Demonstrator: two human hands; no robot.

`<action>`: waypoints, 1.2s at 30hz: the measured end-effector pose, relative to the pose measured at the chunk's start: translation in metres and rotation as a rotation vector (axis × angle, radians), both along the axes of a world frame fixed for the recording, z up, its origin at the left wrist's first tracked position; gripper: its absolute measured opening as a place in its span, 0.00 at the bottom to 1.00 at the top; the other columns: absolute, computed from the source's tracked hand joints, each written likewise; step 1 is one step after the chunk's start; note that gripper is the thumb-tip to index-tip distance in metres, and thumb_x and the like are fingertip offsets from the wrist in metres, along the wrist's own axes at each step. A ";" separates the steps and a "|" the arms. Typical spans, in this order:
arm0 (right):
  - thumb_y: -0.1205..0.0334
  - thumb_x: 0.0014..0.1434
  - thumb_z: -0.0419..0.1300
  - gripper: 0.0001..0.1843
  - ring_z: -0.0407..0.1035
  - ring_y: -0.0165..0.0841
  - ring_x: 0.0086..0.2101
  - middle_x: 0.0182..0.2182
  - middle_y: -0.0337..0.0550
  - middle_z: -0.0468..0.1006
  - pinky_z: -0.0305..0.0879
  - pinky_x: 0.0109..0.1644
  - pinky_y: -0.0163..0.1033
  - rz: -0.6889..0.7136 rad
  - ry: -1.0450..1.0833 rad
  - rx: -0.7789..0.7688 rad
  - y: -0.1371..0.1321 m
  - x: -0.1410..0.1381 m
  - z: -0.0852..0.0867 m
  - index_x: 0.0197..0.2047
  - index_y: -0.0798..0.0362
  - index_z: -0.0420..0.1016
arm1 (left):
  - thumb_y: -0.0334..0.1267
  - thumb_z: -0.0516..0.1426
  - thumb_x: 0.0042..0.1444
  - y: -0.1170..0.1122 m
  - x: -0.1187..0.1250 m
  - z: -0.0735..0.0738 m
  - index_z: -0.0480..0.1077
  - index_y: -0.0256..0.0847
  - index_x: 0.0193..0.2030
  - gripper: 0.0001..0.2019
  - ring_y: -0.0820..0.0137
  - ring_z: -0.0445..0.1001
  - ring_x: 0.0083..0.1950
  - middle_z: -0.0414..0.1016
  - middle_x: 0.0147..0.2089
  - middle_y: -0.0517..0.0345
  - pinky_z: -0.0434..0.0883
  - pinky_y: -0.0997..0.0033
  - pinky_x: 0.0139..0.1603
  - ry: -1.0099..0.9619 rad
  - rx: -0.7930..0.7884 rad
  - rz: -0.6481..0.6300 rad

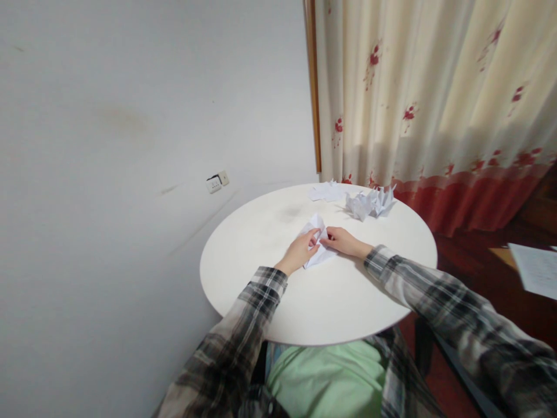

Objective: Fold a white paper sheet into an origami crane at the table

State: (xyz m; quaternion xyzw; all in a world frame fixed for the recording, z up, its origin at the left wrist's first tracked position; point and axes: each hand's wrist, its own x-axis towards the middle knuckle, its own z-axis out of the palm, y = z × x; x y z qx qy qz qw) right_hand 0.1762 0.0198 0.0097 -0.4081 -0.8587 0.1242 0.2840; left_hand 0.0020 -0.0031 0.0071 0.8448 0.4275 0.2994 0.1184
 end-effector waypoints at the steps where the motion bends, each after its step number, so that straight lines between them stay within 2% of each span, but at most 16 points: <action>1: 0.59 0.53 0.51 0.12 0.61 0.27 0.26 0.26 0.42 0.71 0.54 0.31 0.30 -0.002 -0.001 0.000 0.000 0.000 0.000 0.32 0.59 0.70 | 0.36 0.51 0.51 0.000 0.000 0.000 0.57 0.40 0.54 0.22 0.73 0.66 0.35 0.69 0.36 0.58 0.64 0.71 0.42 0.001 0.002 0.001; 36: 0.60 0.53 0.51 0.12 0.60 0.27 0.26 0.26 0.43 0.71 0.53 0.30 0.30 0.023 0.014 0.024 0.003 0.000 -0.003 0.32 0.59 0.70 | 0.36 0.51 0.51 0.002 -0.002 -0.003 0.57 0.39 0.54 0.22 0.74 0.66 0.35 0.69 0.36 0.58 0.64 0.72 0.41 0.005 0.029 -0.014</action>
